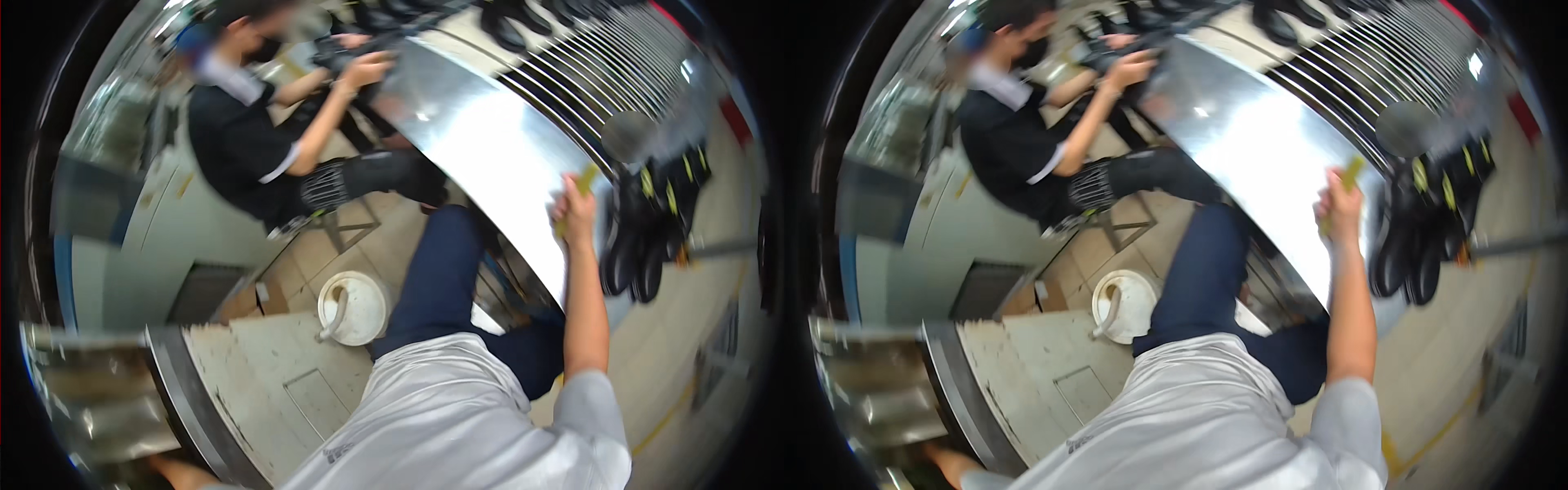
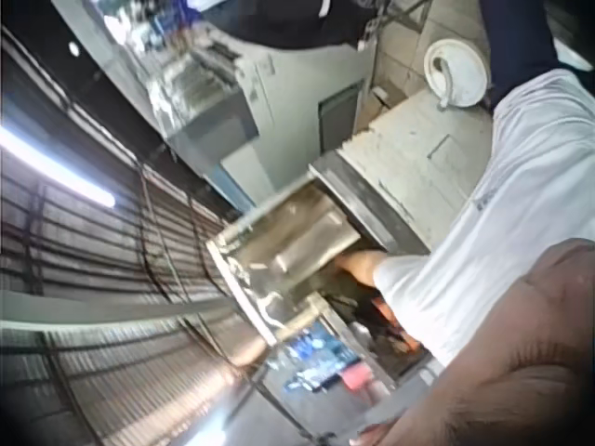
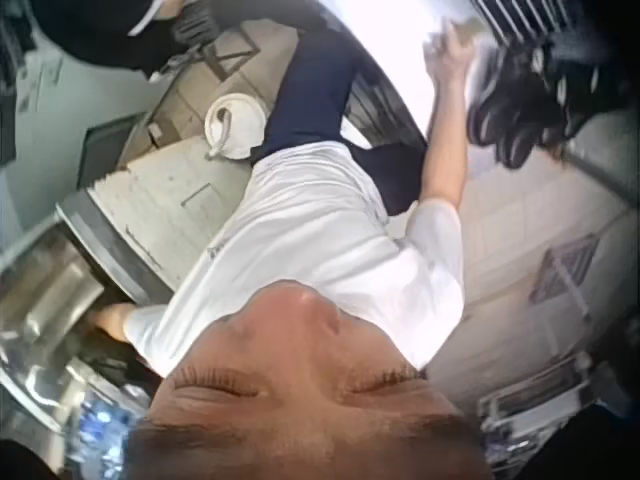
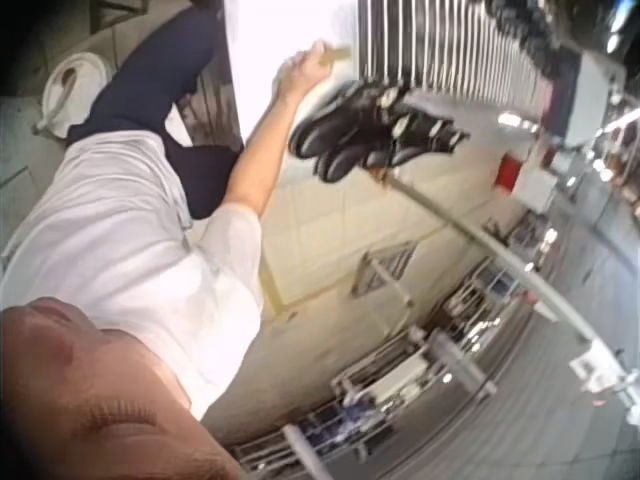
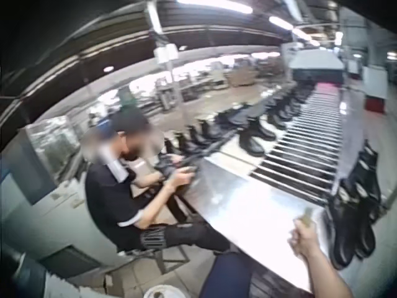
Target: The person uses a yellow-handled tool to rub and polish the surface of black boots on a metal table. They handle the boots one at a time, rotating them to cover different areas, and place finished boots onto a roller conveyor belt.
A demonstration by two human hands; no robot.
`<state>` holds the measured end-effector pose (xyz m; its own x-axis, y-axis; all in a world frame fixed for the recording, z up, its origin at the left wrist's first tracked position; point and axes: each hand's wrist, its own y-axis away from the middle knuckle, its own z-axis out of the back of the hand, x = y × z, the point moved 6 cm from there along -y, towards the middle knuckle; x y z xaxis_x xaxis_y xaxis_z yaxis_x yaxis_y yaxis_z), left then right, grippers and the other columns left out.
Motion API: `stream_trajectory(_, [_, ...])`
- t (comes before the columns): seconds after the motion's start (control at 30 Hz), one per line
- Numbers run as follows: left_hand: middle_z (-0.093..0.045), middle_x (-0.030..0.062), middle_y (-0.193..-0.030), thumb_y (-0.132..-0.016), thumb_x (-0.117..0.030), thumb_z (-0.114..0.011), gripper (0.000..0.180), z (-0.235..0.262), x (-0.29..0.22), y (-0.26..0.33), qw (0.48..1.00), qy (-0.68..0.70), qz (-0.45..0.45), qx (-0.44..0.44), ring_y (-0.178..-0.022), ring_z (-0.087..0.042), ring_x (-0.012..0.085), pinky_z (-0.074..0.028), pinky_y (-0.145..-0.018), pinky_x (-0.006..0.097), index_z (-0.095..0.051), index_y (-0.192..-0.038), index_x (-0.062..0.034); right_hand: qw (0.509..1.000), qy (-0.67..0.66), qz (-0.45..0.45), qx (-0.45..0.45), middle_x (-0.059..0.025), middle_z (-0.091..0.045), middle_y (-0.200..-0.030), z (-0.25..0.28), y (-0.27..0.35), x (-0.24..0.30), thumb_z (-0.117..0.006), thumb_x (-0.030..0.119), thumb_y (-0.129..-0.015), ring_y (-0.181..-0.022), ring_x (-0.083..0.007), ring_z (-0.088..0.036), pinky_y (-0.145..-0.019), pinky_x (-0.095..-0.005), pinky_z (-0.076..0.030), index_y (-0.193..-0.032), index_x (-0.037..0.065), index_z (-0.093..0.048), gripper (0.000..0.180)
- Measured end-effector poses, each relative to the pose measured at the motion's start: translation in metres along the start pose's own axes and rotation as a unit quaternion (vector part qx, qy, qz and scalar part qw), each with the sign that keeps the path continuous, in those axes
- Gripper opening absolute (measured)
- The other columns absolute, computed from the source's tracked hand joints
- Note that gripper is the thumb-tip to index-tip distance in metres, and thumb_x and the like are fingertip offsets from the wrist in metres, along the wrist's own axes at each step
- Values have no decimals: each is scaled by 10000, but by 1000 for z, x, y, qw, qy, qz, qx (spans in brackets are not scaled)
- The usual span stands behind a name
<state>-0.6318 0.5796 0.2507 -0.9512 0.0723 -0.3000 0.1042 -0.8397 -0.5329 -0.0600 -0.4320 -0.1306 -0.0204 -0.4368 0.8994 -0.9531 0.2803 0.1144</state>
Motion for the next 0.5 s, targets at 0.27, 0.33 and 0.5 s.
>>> stream_trajectory(0.27, [-601,211,-1368,-938,-288,-746,613,25,-179,149,963,150,-148,-167,-1207,-586,327,-459,-1044,494,-517,-1428,-1,1000,6,8,-16,26,-497,-606,27,18,7,-716,295,-957,-459,-76,-455,-421,-256,-364,-1132,99,-626,277])
stream_trajectory(0.33, [-594,213,-1372,-957,-294,-726,604,47,-216,215,921,234,-220,-219,-1204,-584,326,-452,-1050,492,-504,-1437,-2,1000,-10,-6,8,32,-468,-618,19,18,2,-726,287,-958,-466,-63,-433,-415,-239,-381,-1125,121,-636,252])
stream_trajectory(0.5, [-578,216,-1383,-1007,-308,-678,583,95,-312,389,772,451,-365,-260,-1194,-578,324,-435,-1068,486,-473,-1460,-4,992,104,67,29,69,-486,-658,11,10,-7,-671,310,-988,-531,-47,-426,-479,-265,-350,-1009,129,-643,184])
